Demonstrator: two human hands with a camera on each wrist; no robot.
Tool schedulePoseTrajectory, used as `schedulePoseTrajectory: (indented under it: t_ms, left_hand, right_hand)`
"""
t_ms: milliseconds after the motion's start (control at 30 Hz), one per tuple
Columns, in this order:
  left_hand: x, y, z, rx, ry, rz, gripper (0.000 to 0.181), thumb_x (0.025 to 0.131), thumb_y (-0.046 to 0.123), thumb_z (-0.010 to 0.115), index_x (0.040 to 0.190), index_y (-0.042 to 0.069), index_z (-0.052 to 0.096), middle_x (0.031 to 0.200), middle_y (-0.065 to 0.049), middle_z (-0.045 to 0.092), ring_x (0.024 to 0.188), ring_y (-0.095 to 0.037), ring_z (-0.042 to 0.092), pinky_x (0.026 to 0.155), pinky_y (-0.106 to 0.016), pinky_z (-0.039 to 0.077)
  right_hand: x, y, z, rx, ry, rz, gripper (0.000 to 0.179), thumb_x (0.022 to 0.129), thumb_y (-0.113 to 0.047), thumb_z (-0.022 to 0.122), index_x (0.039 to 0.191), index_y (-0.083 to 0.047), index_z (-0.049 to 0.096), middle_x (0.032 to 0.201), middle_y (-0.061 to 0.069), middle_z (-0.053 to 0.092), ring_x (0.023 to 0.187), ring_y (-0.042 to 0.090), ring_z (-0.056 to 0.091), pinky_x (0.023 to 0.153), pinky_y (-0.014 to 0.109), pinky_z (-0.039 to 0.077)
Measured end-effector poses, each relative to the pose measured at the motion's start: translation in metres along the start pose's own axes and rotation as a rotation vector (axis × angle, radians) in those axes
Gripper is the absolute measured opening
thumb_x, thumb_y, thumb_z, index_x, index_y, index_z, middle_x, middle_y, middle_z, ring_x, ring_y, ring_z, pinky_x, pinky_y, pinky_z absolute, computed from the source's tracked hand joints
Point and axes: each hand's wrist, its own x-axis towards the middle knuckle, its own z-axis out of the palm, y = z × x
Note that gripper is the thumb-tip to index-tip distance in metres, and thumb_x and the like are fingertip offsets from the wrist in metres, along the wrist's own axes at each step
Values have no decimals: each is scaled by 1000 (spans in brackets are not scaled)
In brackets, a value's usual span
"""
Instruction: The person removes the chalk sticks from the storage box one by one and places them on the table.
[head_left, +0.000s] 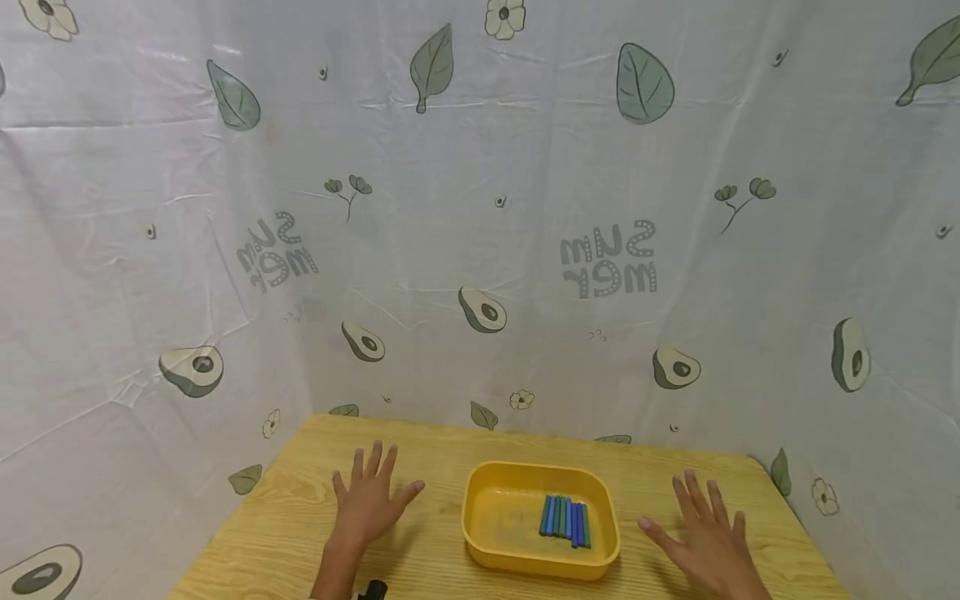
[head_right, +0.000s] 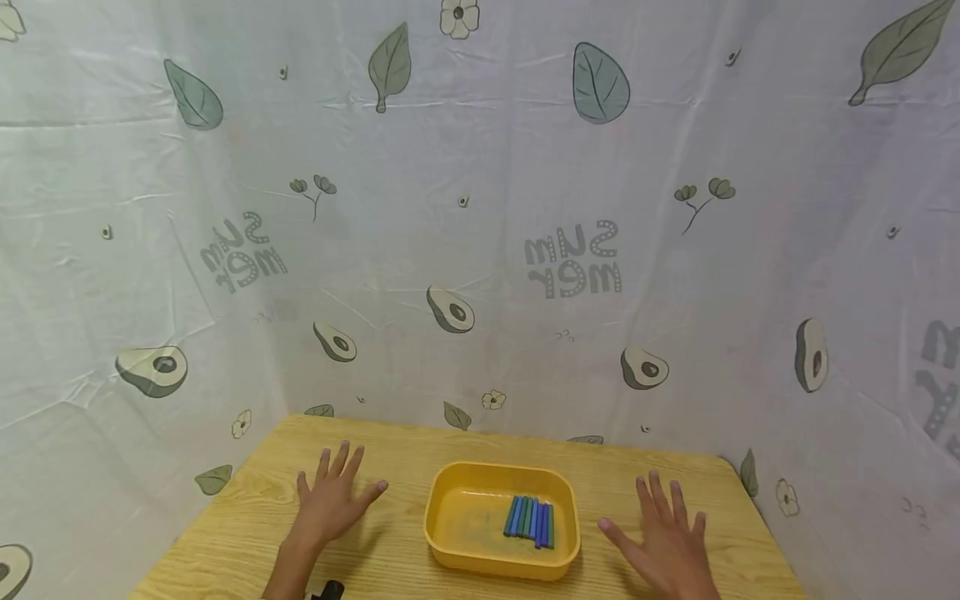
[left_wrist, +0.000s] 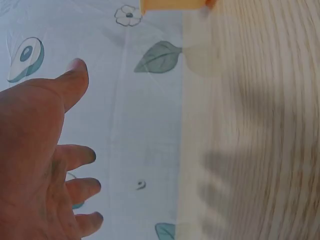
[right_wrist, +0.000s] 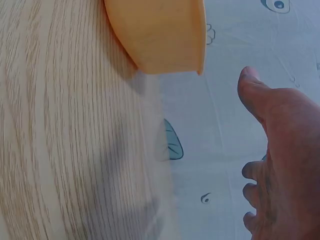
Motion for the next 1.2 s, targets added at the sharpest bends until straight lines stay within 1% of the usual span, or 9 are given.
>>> schedulePoseTrajectory:
  t_ms: [267, 367, 500, 633, 733, 833, 967, 1000, 1200]
  left_hand:
    - [1, 14, 2, -46, 7, 38, 88, 103, 64, 60, 167, 8, 39, 175, -26, 28, 161, -58, 18, 118, -88, 11]
    - [1, 19, 3, -59, 8, 43, 87, 103, 63, 60, 167, 9, 38, 175, -25, 29, 161, -58, 18, 119, -87, 12]
    - [1, 25, 5, -76, 15, 53, 87, 103, 63, 60, 167, 8, 39, 174, -25, 30, 160, -58, 20, 118, -87, 14]
    - [0, 32, 7, -101, 22, 67, 86, 103, 62, 61, 166, 7, 40, 173, -25, 31, 159, -59, 23, 118, -87, 17]
    - [0, 37, 10, -129, 37, 91, 83, 103, 59, 62, 164, 5, 43, 172, -27, 34, 157, -60, 26, 116, -87, 21]
    - [0, 42, 12, -160, 44, 114, 82, 104, 56, 63, 162, 2, 45, 170, -29, 36, 156, -62, 28, 114, -87, 25]
    - [1, 47, 16, -191, 18, 112, 84, 104, 59, 61, 164, 3, 43, 172, -28, 33, 157, -60, 28, 116, -83, 28]
    - [1, 48, 17, -197, 12, 111, 84, 104, 59, 61, 164, 3, 42, 172, -27, 33, 157, -60, 28, 117, -82, 29]
    - [5, 52, 21, -245, -9, 120, 84, 106, 61, 58, 165, 4, 40, 172, -26, 33, 157, -55, 31, 119, -75, 35]
  right_hand:
    - [-1, -12, 6, 37, -16, -3, 114, 100, -74, 55, 170, 5, 11, 175, 34, -3, 157, 64, -9, 111, 88, -16]
    - [0, -15, 8, 38, -15, -6, 115, 100, -74, 55, 169, 5, 11, 175, 34, -2, 158, 64, -8, 112, 88, -14]
    - [2, -19, 11, 41, -8, -26, 111, 101, -72, 55, 170, 5, 12, 175, 34, 0, 158, 64, -5, 113, 90, -7]
    - [4, -22, 14, 86, -38, -45, 107, 104, -69, 52, 170, 4, 9, 175, 34, -2, 158, 64, -7, 113, 90, -4]
    - [6, -23, 18, 123, -67, -55, 105, 106, -66, 51, 170, 5, 7, 175, 35, -5, 158, 64, -9, 117, 88, -3]
    - [7, -24, 22, 136, -84, -57, 105, 107, -66, 50, 170, 6, 7, 175, 35, -5, 157, 66, -8, 119, 86, 4]
    - [7, -28, 26, 139, -83, -52, 106, 106, -68, 49, 170, 6, 8, 175, 36, -1, 157, 65, -2, 117, 86, 15]
    - [7, -29, 26, 149, -83, -55, 106, 106, -68, 48, 170, 6, 8, 175, 36, 0, 157, 65, -1, 118, 86, 16]
    - [4, -35, 28, 236, -65, -99, 99, 108, -61, 51, 169, 7, 14, 173, 38, 13, 157, 64, 16, 117, 83, 27]
